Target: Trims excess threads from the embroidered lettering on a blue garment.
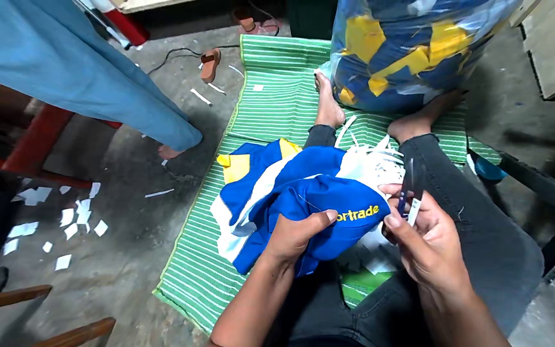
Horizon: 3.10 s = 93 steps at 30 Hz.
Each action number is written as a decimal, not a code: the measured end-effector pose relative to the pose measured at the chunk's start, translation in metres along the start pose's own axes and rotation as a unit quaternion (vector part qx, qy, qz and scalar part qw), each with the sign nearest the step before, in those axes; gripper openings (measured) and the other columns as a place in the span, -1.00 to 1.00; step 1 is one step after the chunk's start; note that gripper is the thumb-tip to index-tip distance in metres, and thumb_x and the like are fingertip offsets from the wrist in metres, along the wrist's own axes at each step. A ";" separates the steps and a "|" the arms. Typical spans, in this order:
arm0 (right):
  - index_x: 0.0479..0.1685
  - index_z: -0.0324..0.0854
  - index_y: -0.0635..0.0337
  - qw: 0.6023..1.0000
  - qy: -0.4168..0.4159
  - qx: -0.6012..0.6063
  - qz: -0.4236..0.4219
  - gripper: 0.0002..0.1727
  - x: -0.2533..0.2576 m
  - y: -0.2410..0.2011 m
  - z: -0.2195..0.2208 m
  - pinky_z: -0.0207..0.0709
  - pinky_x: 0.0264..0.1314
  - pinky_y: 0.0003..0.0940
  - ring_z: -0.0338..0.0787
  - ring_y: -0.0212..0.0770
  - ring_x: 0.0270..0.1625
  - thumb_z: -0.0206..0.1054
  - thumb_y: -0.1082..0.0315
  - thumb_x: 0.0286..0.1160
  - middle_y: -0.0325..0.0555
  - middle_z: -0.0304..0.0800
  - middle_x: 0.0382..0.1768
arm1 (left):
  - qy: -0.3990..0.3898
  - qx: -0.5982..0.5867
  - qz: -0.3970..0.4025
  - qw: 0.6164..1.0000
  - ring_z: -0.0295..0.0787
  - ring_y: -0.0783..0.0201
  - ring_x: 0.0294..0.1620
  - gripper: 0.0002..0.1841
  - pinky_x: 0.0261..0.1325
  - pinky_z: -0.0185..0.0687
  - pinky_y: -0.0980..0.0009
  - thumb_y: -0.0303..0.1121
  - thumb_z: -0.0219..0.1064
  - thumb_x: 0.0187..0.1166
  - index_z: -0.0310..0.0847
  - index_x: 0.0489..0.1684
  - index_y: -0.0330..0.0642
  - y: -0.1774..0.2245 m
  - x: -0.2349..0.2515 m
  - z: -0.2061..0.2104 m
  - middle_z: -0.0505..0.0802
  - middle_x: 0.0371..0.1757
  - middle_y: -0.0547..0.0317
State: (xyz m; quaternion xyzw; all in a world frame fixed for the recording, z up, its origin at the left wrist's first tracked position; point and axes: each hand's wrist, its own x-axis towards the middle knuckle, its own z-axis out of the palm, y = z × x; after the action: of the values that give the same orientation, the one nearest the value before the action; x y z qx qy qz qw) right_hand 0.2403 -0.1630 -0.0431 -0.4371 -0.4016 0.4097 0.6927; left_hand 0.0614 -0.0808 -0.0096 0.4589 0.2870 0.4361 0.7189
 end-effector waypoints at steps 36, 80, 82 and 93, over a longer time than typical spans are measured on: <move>-0.06 0.91 0.15 0.803 0.061 -0.543 -0.238 -0.70 -0.017 -0.013 -0.019 0.48 -0.17 -0.29 0.76 -0.16 -0.20 0.44 0.12 0.54 -0.02 0.89 -0.26 | 0.090 0.020 -0.090 0.992 0.88 0.38 -0.21 -0.80 0.03 0.83 0.41 -0.67 0.46 0.27 0.71 -0.20 -0.29 -0.007 -0.005 0.010 0.90 -0.31 0.13; -0.14 0.90 0.16 0.833 0.021 -0.497 -0.243 -0.74 -0.008 0.000 -0.022 0.49 -0.20 -0.37 0.76 -0.26 -0.27 0.36 0.19 0.65 -0.04 0.89 -0.28 | 0.066 0.003 -0.146 0.987 0.88 0.36 -0.24 -0.86 -0.01 0.82 0.42 -0.68 0.41 0.34 0.71 -0.24 -0.28 0.000 0.003 0.005 0.90 -0.33 0.10; -0.15 0.90 0.16 0.844 0.007 -0.485 -0.229 -0.72 -0.007 -0.001 -0.024 0.51 -0.22 -0.39 0.77 -0.29 -0.27 0.36 0.17 0.65 -0.07 0.89 -0.27 | 0.066 -0.002 -0.144 0.987 0.88 0.36 -0.24 -0.86 -0.01 0.82 0.41 -0.68 0.41 0.35 0.71 -0.24 -0.29 0.000 0.003 0.005 0.90 -0.33 0.10; -0.06 0.90 0.11 0.871 -0.046 -0.460 -0.166 -0.68 0.001 -0.018 -0.035 0.55 -0.16 -0.49 0.75 -0.43 -0.19 0.38 0.07 0.61 -0.17 0.89 -0.19 | 0.073 0.017 -0.146 0.986 0.89 0.35 -0.23 -0.84 0.01 0.83 0.41 -0.68 0.45 0.32 0.72 -0.22 -0.30 0.002 0.005 0.006 0.91 -0.32 0.09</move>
State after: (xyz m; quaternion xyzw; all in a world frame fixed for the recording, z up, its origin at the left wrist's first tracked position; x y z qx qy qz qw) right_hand 0.2759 -0.1770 -0.0367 -0.6139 -0.6429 0.0772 0.4514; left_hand 0.0677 -0.0786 -0.0056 0.3915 0.4098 0.3538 0.7440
